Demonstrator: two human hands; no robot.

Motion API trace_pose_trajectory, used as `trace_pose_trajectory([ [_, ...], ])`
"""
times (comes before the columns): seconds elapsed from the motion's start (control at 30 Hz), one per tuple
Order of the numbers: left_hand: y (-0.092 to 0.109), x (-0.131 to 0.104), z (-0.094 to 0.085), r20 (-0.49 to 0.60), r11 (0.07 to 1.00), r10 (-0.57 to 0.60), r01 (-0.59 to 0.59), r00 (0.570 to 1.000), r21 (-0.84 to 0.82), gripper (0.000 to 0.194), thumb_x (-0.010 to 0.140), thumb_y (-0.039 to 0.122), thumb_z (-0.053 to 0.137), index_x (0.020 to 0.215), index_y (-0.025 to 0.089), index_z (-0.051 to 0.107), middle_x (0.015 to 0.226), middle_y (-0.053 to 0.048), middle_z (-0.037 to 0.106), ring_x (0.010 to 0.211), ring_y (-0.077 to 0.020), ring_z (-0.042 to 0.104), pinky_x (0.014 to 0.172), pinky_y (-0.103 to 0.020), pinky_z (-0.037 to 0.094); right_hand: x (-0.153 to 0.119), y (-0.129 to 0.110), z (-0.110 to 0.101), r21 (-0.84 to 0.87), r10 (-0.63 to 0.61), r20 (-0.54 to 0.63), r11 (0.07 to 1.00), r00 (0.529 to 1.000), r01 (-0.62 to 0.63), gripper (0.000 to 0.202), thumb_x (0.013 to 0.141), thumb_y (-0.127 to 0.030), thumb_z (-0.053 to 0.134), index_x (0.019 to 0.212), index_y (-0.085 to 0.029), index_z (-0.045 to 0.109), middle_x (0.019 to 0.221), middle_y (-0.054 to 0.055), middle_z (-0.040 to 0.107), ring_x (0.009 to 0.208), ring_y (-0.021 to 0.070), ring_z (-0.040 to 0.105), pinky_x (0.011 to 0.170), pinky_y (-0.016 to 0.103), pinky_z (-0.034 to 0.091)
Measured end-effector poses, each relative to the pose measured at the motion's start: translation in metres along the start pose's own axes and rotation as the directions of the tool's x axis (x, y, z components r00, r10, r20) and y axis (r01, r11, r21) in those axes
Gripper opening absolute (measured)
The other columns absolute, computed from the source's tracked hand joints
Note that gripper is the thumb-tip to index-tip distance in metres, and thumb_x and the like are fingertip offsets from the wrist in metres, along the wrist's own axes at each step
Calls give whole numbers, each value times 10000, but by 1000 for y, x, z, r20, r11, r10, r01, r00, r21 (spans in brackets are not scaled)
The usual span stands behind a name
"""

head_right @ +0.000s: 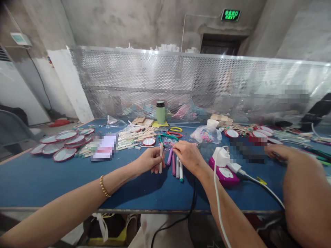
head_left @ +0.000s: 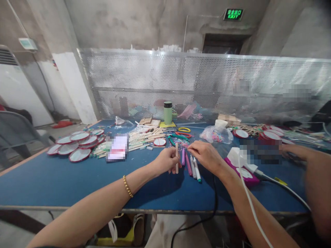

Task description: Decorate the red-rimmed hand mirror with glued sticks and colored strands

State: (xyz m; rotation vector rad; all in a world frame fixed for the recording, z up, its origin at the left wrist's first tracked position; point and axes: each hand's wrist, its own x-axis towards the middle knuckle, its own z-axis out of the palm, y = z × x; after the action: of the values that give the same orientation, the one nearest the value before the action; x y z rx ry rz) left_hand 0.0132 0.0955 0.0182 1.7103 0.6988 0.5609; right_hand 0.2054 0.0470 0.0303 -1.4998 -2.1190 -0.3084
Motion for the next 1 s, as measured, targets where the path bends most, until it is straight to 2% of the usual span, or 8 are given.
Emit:
trace_pose_trajectory([
  [0.17,-3,3,1,7,1000,-16,16,1000,-26,97,756,86,500,761,170,452,565,11,633,362,-89,548,324,-142,370,-4,8,8,8,17,-13,1000,1000,-17,168,903,-158,551,825,-198,694,821,42,695,770,169,636,702,263,445],
  [0.27,-4,3,1,17,999,-25,25,1000,-31,82,777,103,497,758,167,450,567,9,638,360,-85,549,320,-137,369,-7,8,3,-96,47,1,994,999,-46,165,898,-144,554,841,-186,704,832,60,700,796,192,643,710,281,444],
  [0.37,-3,3,1,31,1000,-27,28,999,-14,83,807,122,472,737,163,455,567,2,637,358,-82,546,317,-141,376,-14,3,-7,-231,42,86,973,995,-21,199,918,-164,541,814,-198,706,817,78,704,790,207,643,696,299,429],
  [0.43,-2,2,2,39,1000,-17,17,999,6,106,817,131,462,717,164,457,558,3,629,355,-82,542,315,-143,377,-21,-2,-11,-254,8,178,967,984,38,214,915,-154,543,785,-221,699,809,65,707,774,194,642,668,292,416],
  [0.57,0,0,3,47,1000,-3,2,999,18,131,835,158,456,705,167,460,547,3,622,352,-87,541,313,-150,379,-40,-11,-10,-272,-38,258,956,966,110,233,897,-83,533,768,-206,683,795,48,687,772,192,636,669,298,404],
  [0.77,0,0,3,27,1000,2,-1,1000,-30,150,855,221,484,715,168,471,556,-3,633,353,-88,541,321,-148,377,-58,-14,-3,-252,-185,176,941,967,225,252,882,-25,537,865,-226,688,853,39,674,833,194,620,745,312,399],
  [1.0,0,0,2,14,1000,-17,17,1000,-20,137,859,216,474,729,171,467,570,-5,637,342,-87,529,306,-153,372,-55,-21,-15,-373,-355,104,852,929,367,236,874,-16,549,747,-204,613,738,17,640,702,180,569,717,317,373],
])
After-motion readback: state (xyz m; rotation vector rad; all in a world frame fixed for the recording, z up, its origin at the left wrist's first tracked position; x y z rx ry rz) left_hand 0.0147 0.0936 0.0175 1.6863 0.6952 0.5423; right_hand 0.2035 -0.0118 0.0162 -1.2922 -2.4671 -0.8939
